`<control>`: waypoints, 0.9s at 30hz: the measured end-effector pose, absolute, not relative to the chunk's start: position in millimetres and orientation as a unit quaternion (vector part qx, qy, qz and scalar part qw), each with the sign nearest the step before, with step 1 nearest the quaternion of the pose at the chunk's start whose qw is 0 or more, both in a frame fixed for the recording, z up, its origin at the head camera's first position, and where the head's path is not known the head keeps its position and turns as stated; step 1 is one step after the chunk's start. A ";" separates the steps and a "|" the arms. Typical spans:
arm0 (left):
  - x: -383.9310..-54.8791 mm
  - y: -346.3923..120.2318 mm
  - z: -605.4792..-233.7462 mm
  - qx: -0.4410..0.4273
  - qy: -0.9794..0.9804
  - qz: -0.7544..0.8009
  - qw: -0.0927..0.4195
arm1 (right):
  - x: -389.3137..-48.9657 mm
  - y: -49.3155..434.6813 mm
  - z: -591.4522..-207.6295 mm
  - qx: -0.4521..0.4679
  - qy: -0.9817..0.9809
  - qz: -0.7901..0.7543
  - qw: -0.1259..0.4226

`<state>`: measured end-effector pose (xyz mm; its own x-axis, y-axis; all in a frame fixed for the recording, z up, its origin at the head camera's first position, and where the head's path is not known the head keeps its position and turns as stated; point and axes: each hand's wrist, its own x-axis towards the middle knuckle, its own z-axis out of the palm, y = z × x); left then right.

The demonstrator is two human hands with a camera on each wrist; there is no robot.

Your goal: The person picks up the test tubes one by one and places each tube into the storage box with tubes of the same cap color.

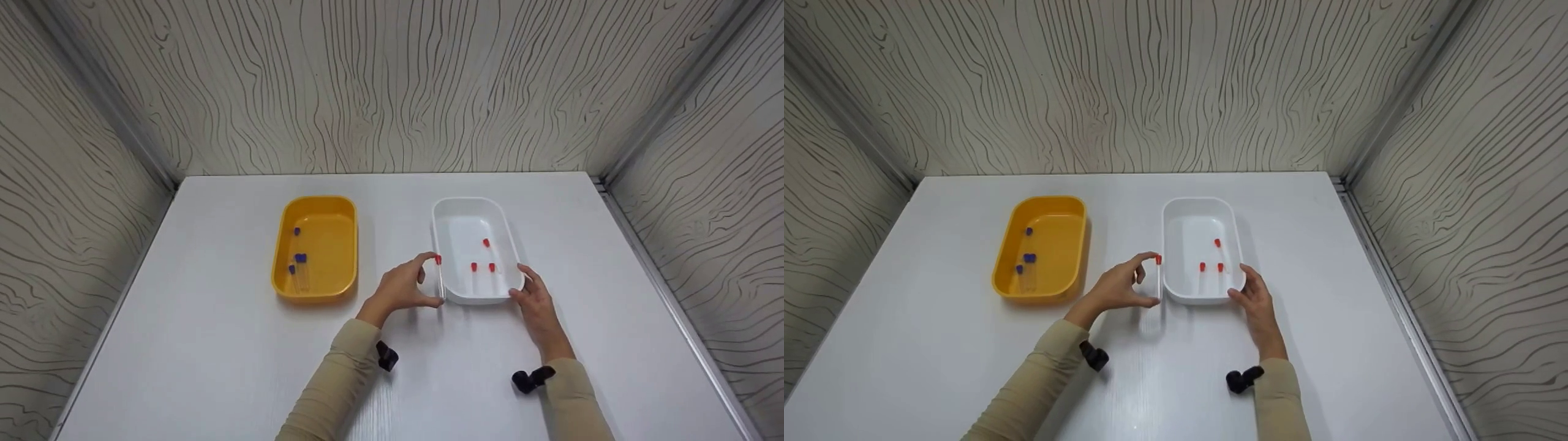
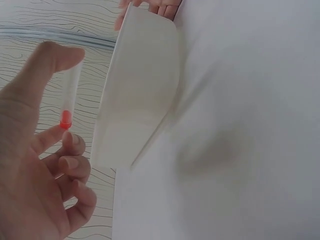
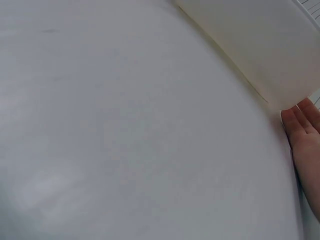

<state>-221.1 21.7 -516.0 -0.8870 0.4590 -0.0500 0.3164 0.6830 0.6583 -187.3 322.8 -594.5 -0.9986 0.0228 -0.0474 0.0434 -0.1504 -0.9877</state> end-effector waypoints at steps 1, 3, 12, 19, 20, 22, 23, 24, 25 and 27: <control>-223.0 22.8 -515.6 0.214 0.911 0.338 0.104 | -187.4 322.8 -594.3 0.024 0.651 -0.759 0.009; -226.6 24.7 -515.2 0.215 0.910 0.339 0.103 | -187.6 323.2 -594.3 0.024 0.649 -0.760 0.013; -240.1 31.6 -515.5 0.204 0.911 0.337 0.122 | -188.0 323.8 -593.9 0.031 0.646 -0.762 0.025; -247.2 36.6 -516.0 0.190 0.907 0.348 0.140 | -187.9 323.7 -594.2 0.023 0.644 -0.764 0.025; -248.2 37.2 -516.2 0.188 0.907 0.348 0.142 | -187.9 323.7 -594.1 0.022 0.645 -0.763 0.026; -250.4 38.2 -516.8 0.182 0.907 0.349 0.148 | -188.0 323.5 -594.2 0.022 0.649 -0.760 0.026; -251.3 38.6 -517.0 0.179 0.907 0.350 0.151 | -188.0 323.4 -594.1 0.023 0.651 -0.759 0.027; -252.3 39.0 -517.7 0.177 0.906 0.351 0.155 | -188.1 323.5 -594.2 0.024 0.652 -0.757 0.027; -253.2 39.5 -518.3 0.174 0.906 0.352 0.159 | -188.2 323.6 -594.3 0.025 0.653 -0.756 0.028; -254.5 40.1 -520.2 0.168 0.905 0.354 0.168 | -188.0 323.3 -593.9 0.029 0.655 -0.754 0.029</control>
<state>-254.5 40.1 -520.2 -0.8872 0.4228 -0.1846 0.1856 0.6934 0.6962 -188.0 323.3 -593.9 -0.9967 -0.0055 -0.0810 0.0810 -0.1393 -0.9869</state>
